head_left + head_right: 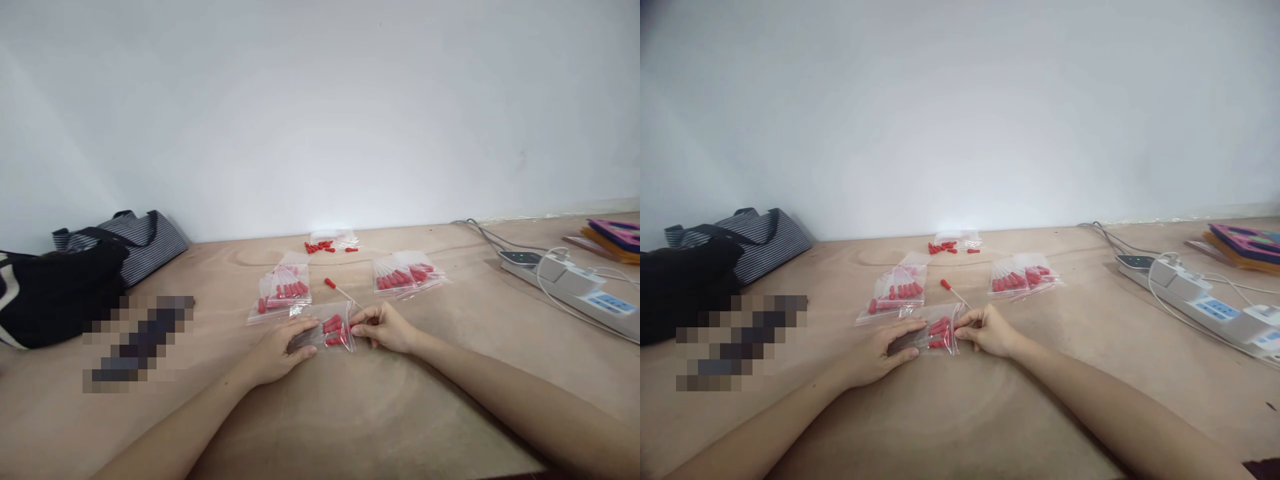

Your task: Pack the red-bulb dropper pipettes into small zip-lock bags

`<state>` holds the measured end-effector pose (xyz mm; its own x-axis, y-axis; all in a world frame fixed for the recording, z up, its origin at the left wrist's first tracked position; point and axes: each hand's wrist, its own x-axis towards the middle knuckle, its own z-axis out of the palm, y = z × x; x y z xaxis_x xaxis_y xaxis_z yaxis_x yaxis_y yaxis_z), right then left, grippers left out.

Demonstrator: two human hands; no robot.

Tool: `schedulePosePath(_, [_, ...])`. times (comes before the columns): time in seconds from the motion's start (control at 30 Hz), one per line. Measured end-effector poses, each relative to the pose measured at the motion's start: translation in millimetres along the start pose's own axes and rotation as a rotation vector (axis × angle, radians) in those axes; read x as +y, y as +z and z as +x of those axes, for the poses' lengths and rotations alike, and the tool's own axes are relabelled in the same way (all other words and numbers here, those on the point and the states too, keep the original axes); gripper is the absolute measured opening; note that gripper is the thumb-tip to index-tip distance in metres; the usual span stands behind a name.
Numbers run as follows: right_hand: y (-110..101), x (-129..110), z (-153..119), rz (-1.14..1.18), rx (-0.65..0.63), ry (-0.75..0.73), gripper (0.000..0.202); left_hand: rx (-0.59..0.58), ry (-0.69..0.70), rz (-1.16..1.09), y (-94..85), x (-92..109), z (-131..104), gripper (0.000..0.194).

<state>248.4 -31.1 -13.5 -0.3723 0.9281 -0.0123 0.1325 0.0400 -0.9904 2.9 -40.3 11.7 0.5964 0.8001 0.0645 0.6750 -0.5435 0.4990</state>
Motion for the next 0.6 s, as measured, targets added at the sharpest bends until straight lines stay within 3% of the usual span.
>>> schedulePosePath(0.1, [-2.0, -3.7, 2.2, -0.089, -0.143, 0.000, 0.030, -0.002, -0.008, 0.012, -1.0, 2.1, 0.1, 0.043])
schedulePosePath(0.23, [-8.4, -10.3, 7.3, -0.045, -0.292, 0.017, 0.031, -0.004, -0.013, 0.027, -3.1, 4.9, 0.4, 0.043])
schedulePosePath(0.3, [-8.5, -10.1, 11.5, -0.028, -0.266, 0.021, 0.030, -0.004, -0.012, 0.027, -3.5, 5.2, 0.7, 0.043])
schedulePosePath(0.47, [0.5, -2.1, 17.8, -0.092, 0.002, -0.011, 0.028, 0.014, -0.008, 0.023, -1.9, 2.1, 0.4, 0.044])
schedulePosePath(0.6, [3.1, -0.4, 14.3, -0.103, -0.094, -0.037, 0.026, 0.030, -0.007, 0.033, 0.6, -2.1, -0.3, 0.045])
